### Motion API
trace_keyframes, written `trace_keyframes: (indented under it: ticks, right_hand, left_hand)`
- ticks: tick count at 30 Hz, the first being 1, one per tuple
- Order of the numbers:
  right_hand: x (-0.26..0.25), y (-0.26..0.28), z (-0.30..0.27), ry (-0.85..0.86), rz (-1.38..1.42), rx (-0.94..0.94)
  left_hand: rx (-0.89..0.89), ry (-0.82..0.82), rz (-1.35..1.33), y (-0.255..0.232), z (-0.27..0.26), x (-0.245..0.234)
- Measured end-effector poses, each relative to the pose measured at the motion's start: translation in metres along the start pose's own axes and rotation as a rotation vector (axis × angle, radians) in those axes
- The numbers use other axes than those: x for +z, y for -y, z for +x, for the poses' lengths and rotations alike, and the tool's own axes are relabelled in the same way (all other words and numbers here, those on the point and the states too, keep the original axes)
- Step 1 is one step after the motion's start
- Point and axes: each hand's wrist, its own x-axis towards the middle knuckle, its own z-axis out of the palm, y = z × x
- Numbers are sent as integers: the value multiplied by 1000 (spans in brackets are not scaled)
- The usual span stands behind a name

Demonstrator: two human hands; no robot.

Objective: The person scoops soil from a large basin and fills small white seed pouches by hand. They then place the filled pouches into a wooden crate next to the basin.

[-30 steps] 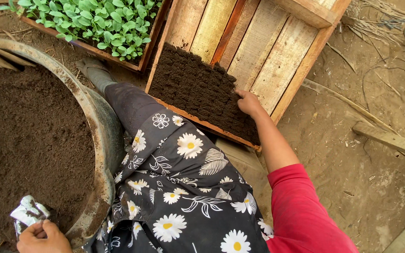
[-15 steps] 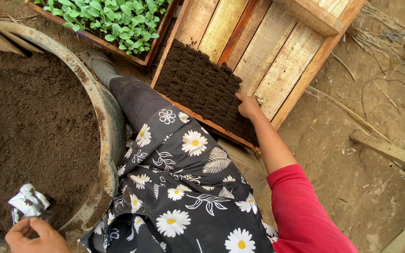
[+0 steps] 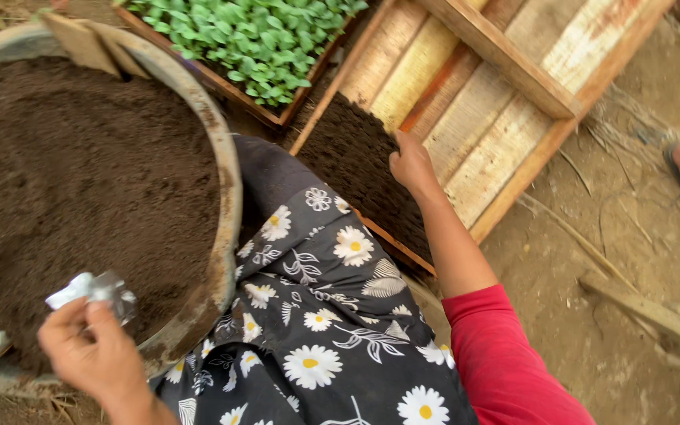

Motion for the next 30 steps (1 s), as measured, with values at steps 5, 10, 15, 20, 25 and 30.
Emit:
trace_keyframes:
  ticks: [5, 10, 15, 20, 25, 30]
  right_hand:
    - [-2, 112, -39, 54, 38, -320]
    - [29, 201, -80, 121, 96, -654]
    - [81, 251, -123, 200, 253, -958]
    - [129, 256, -159, 713, 363, -816]
    - [151, 254, -160, 748, 342, -842]
    - [146, 265, -168, 708, 337, -840]
  left_hand:
    - [-48, -27, -81, 0, 4, 10]
    - [-114, -52, -149, -20, 6, -3]
    - [-161, -2, -199, -15, 7, -13]
    - [-207, 14, -286, -19, 8, -21]
    - [-332, 80, -438, 2, 2, -11]
    - [-333, 178, -654, 14, 2, 0]
